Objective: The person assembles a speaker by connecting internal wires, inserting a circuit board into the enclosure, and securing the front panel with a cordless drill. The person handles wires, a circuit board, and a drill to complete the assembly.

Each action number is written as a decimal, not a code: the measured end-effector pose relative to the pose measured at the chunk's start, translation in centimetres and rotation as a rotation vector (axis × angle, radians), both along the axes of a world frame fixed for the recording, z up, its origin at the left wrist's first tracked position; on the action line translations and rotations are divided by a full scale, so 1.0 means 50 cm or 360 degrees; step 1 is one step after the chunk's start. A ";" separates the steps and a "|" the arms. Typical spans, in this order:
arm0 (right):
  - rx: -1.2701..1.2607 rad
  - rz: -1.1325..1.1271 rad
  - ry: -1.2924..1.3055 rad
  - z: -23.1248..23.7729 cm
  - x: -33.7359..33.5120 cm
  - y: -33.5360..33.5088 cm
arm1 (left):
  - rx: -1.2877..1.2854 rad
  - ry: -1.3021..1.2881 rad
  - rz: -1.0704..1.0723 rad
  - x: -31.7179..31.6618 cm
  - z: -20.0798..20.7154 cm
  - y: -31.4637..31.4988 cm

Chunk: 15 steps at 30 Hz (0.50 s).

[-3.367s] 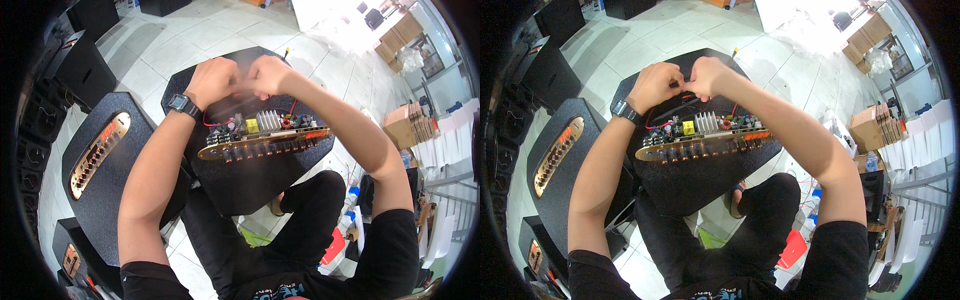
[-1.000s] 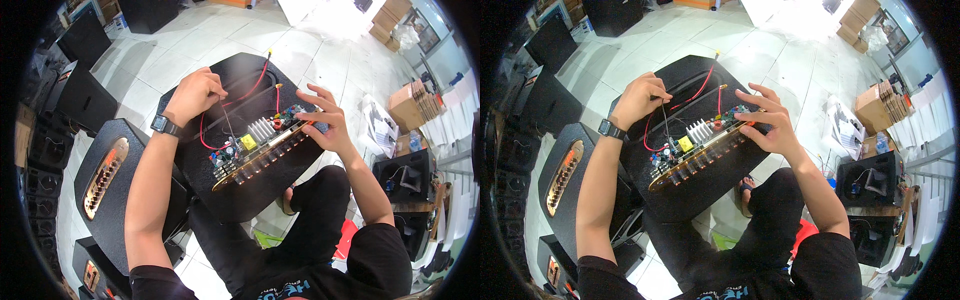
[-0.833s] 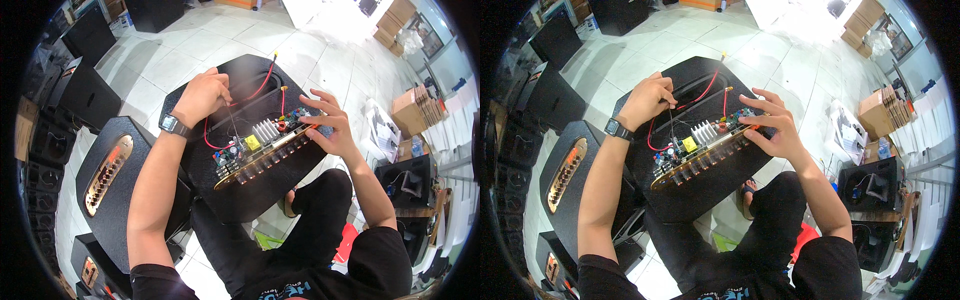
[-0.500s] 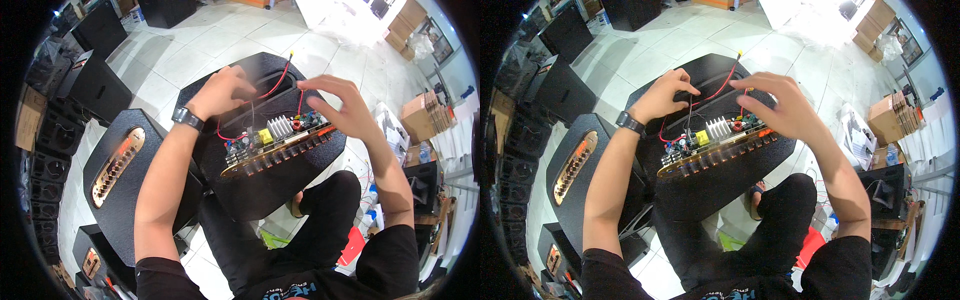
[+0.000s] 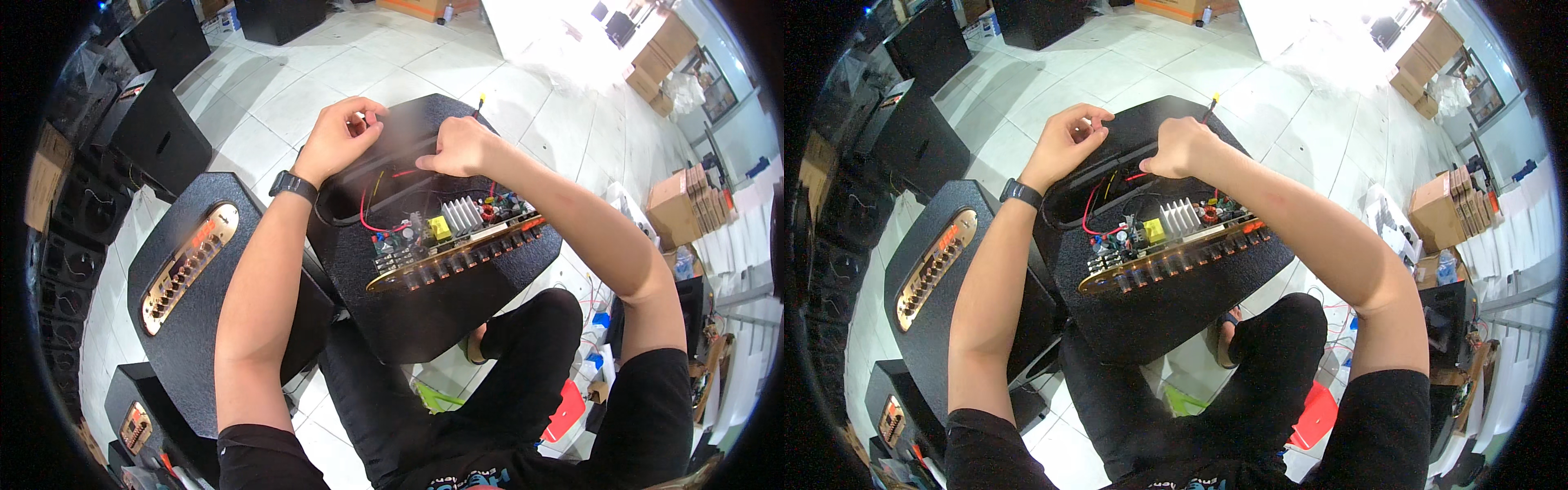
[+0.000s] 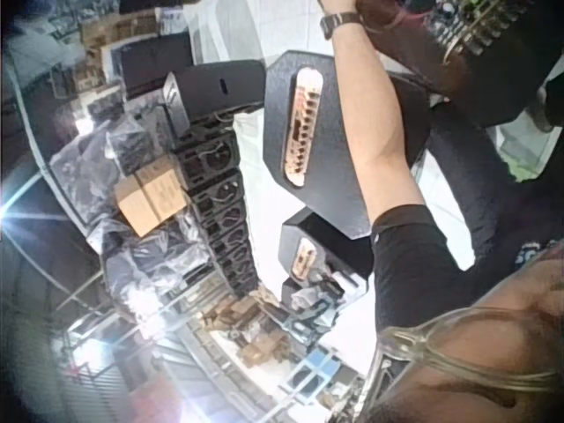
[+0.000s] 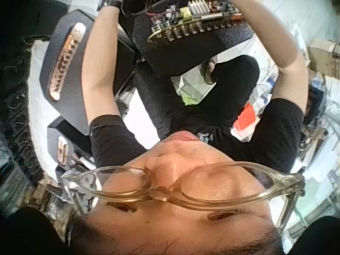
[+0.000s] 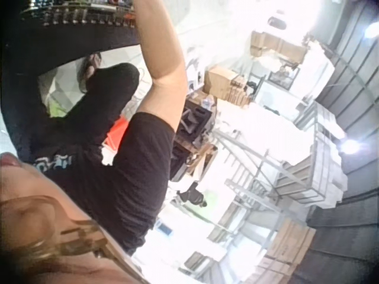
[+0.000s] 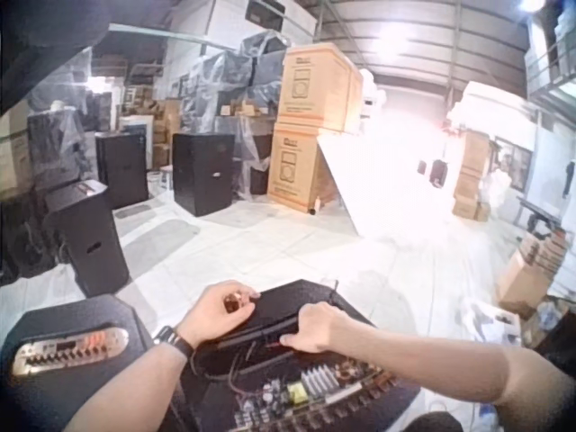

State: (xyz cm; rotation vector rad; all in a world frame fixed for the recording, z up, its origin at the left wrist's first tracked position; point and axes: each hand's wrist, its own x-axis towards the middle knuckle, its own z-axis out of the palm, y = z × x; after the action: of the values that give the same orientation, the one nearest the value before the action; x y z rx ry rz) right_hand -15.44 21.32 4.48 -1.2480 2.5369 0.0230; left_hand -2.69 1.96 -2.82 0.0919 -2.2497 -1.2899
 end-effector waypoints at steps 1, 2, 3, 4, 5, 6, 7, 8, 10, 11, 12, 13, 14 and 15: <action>0.0096 -0.0007 -0.0024 -0.010 -0.001 -0.007 | 0.0002 0.0018 0.0016 0.000 -0.001 -0.001; 0.0191 -0.0014 -0.0048 -0.020 -0.002 -0.015 | 0.0005 0.0036 0.0032 0.000 -0.003 -0.002; 0.0287 -0.0021 -0.0070 -0.031 -0.004 -0.022 | 0.0007 0.0055 0.0049 0.000 -0.003 -0.002; 0.0222 -0.0032 -0.0077 -0.043 -0.008 -0.025 | -0.0018 0.0056 0.0050 0.000 -0.002 -0.002; 0.0156 -0.0044 -0.0085 -0.054 -0.011 -0.025 | -0.0043 0.0057 0.0050 0.000 -0.001 -0.003; 0.0094 -0.0054 -0.0096 -0.057 -0.005 -0.027 | -0.0064 0.0055 0.0052 0.001 -0.004 -0.005; 0.0021 -0.0069 -0.0042 -0.058 0.001 -0.030 | -0.0060 0.0043 0.0049 0.002 -0.006 -0.007; -0.0054 -0.0029 -0.0021 -0.062 0.005 -0.030 | -0.0055 0.0031 0.0044 0.002 -0.009 -0.009; -0.0210 0.0043 0.0015 -0.071 0.010 -0.027 | -0.0053 0.0017 0.0030 0.001 -0.010 -0.009; -0.0236 0.0079 0.0006 -0.075 0.011 -0.028 | -0.0053 0.0016 0.0024 -0.001 -0.011 -0.009; -0.0263 0.0117 -0.0005 -0.076 0.017 -0.031 | -0.0054 0.0013 0.0020 0.000 -0.011 -0.009; -0.0290 0.0156 -0.0017 -0.078 0.022 -0.034 | -0.0069 0.0019 0.0027 0.001 -0.010 -0.009; -0.0270 0.0157 0.0018 -0.078 0.026 -0.036 | -0.0083 0.0024 0.0032 0.001 -0.010 -0.009; -0.0249 0.0158 0.0052 -0.074 0.034 -0.037 | -0.0096 0.0029 0.0037 0.002 -0.009 -0.008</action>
State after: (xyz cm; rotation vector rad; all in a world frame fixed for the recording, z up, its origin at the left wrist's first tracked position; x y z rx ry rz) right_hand -13.72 19.47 0.78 -1.4424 2.5436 -0.1364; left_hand -2.59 1.57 -3.27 0.0837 -2.2639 -1.2050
